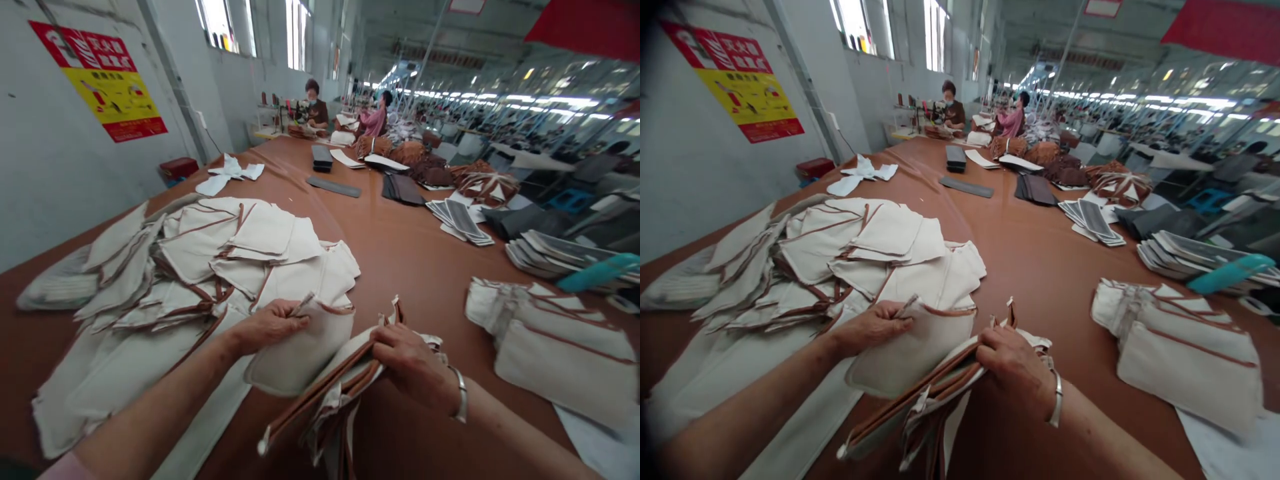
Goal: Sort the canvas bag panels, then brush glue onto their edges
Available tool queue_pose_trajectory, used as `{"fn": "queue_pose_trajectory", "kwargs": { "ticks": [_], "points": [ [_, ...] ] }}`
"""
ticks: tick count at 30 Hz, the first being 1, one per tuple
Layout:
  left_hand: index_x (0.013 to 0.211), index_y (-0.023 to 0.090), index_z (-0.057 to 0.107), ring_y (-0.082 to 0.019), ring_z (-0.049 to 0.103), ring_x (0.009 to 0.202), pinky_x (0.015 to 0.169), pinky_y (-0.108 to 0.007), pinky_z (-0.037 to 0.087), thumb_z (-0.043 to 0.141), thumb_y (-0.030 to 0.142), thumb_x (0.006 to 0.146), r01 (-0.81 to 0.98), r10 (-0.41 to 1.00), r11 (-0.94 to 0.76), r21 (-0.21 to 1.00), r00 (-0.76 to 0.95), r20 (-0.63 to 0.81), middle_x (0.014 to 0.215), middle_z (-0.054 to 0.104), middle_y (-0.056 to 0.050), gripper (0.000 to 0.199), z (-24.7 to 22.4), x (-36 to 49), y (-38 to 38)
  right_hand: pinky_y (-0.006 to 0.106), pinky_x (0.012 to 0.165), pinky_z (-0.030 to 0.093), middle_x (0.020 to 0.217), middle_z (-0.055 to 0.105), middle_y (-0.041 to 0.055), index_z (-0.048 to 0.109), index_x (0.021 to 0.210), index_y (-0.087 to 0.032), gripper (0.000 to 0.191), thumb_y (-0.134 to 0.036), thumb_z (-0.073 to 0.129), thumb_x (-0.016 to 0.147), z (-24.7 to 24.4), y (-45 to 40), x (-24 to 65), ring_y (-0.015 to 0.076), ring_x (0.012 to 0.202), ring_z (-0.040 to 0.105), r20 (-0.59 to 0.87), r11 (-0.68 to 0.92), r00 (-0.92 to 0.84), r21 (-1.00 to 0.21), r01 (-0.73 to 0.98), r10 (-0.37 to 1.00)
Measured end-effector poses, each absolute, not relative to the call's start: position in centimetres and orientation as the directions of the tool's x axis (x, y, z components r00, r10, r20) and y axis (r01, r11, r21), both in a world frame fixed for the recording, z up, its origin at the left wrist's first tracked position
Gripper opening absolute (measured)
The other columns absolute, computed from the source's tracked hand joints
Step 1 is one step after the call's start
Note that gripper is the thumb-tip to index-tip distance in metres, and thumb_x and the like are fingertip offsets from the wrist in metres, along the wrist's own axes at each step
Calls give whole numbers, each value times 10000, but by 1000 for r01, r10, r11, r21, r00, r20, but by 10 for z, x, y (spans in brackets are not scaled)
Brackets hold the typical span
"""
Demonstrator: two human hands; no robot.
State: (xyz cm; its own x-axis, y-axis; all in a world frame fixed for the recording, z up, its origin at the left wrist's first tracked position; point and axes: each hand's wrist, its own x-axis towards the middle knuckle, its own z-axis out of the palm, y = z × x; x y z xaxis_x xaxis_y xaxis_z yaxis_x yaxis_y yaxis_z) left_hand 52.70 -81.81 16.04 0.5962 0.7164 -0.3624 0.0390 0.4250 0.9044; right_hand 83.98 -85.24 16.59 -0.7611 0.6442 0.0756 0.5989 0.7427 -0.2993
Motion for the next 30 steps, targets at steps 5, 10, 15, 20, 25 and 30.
{"fn": "queue_pose_trajectory", "kwargs": {
  "ticks": [5,10,15,20,25,30],
  "points": [
    [1191,206,682,-282,587,1146,999,-378,432,667,439,827,50,640,326,944,723,-260,1211,665,-70,433,168,531,-846,269,709,400,959,578,58,517,916,-193,66,-233,549,874,157,-875,846,160,821,539,104,596,-661,-552,583,743],
    [1164,153,702,-341,539,1225,1092,-438,336,705,456,787,-65,546,438,897,812,-207,1283,627,-128,484,154,558,-878,243,633,425,854,598,-6,271,1402,-200,724,-198,650,785,132,-891,848,124,667,553,54,351,-504,-782,516,862],
    [1230,113,655,-322,600,1135,1018,-383,398,736,399,769,-164,440,613,773,883,-162,1181,675,-157,549,135,586,-880,267,742,450,989,615,41,472,1318,-233,559,-179,654,793,139,-895,865,149,815,585,-22,340,-601,-807,482,799],
    [1057,121,716,-219,677,809,756,-275,498,774,400,736,-180,489,676,715,835,-252,937,726,-95,429,127,615,-866,259,694,404,885,604,22,561,915,-199,114,-185,620,818,167,-908,894,140,762,537,-45,312,-518,-751,581,854],
    [1058,134,697,-245,674,888,813,-336,518,607,515,861,-286,604,635,718,763,-230,1044,716,-124,439,113,648,-843,260,681,369,880,615,14,550,896,-209,78,-215,607,844,189,-934,949,148,777,548,-134,240,-399,-614,752,907],
    [1063,150,699,-280,622,1103,1023,-422,440,548,562,880,-214,702,584,783,618,-354,1174,683,-143,476,91,667,-837,260,677,374,834,628,4,544,836,-206,101,-222,635,797,211,-956,1018,155,749,555,-288,77,-235,-469,880,928]
  ]
}}
